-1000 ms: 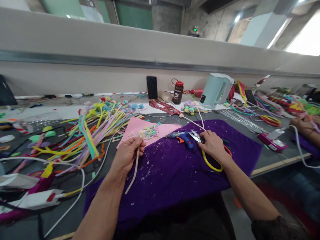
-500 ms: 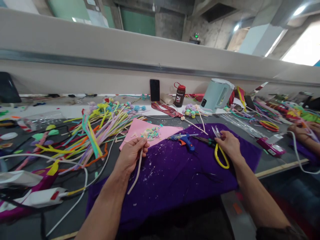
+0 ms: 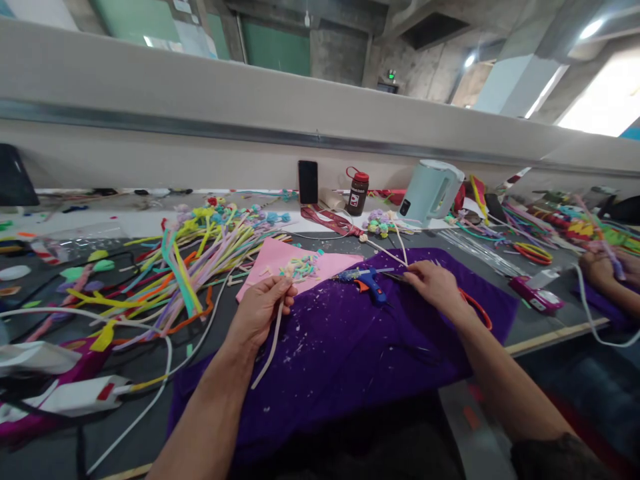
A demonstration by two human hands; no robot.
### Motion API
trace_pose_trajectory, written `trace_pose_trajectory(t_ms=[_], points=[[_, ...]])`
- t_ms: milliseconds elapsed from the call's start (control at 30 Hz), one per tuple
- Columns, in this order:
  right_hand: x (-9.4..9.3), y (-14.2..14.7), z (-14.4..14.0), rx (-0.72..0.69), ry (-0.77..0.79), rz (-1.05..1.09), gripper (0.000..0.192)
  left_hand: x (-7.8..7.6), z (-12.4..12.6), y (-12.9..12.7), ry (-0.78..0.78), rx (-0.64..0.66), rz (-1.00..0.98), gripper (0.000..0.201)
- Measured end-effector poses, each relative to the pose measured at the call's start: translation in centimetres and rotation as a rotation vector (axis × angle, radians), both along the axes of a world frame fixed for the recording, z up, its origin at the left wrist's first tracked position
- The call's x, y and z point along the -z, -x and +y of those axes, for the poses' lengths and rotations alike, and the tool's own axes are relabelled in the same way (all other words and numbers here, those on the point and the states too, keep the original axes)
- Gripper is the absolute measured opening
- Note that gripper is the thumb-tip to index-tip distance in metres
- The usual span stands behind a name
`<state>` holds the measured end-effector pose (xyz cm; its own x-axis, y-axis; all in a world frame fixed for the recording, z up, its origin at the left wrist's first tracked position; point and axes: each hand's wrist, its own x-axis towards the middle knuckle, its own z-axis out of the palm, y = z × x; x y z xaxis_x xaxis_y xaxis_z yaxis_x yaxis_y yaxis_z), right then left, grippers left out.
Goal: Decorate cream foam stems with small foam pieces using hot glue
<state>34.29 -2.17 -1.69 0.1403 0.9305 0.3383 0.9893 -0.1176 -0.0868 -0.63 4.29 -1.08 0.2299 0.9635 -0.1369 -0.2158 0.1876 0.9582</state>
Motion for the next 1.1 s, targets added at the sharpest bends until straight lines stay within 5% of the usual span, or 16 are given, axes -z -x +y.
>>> trace_pose_trajectory(t_ms=[100, 267, 567, 867, 1100], points=[[-0.2, 3.2, 1.2, -0.096, 0.186, 0.059, 0.037, -0.1, -0.1, 0.0, -0.004, -0.004, 0.003, 0.023], [0.7, 5.8, 2.9, -0.033, 0.292, 0.115, 0.053, -0.3, -0.2, 0.1, -0.015, 0.012, 0.002, 0.023], [1.3, 6.5, 4.1, -0.059, 0.203, 0.349, 0.023, -0.3, -0.1, 0.0, -0.025, -0.001, -0.007, 0.023], [1.0, 6.1, 3.1, -0.187, 0.083, 0.835, 0.029, -0.2, -0.1, 0.0, -0.028, -0.001, 0.015, 0.023], [0.7, 5.3, 4.0, -0.186, 0.004, 0.903, 0.026, 0.4, -0.1, -0.4, 0.005, 0.030, 0.049, 0.024]])
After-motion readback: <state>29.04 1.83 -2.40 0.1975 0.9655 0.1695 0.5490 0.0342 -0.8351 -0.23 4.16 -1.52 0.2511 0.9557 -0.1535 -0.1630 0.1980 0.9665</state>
